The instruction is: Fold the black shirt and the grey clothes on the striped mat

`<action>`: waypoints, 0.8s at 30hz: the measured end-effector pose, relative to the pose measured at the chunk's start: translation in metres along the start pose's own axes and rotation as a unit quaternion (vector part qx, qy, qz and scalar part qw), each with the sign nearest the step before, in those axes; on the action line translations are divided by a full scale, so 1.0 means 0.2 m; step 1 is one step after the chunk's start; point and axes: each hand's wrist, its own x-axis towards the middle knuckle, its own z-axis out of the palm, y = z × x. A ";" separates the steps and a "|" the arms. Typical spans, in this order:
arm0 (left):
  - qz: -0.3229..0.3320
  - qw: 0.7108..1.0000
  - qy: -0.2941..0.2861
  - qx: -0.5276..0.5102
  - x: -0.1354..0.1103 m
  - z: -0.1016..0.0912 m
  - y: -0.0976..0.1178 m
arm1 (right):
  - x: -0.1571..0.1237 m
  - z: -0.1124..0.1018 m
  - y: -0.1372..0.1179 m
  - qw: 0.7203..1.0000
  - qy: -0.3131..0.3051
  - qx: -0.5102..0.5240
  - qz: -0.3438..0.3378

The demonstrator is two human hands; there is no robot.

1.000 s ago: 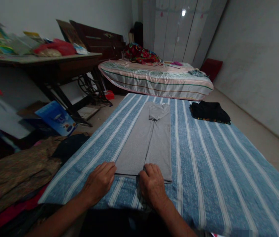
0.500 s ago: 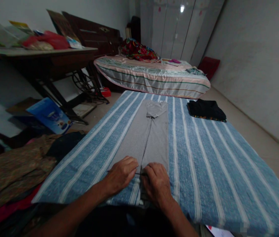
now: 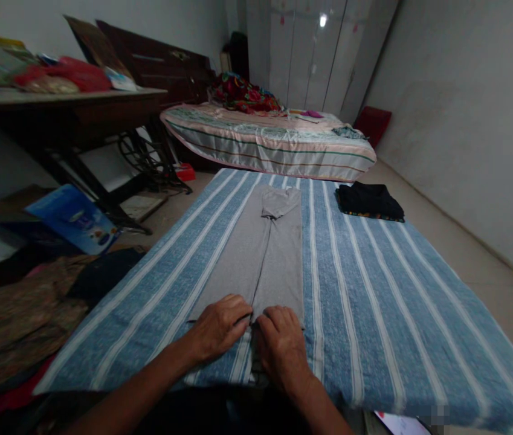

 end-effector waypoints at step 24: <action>-0.019 0.990 -0.051 0.129 0.08 -0.01 0.12 | -0.06 -0.08 0.11 0.999 0.018 -0.022 0.045</action>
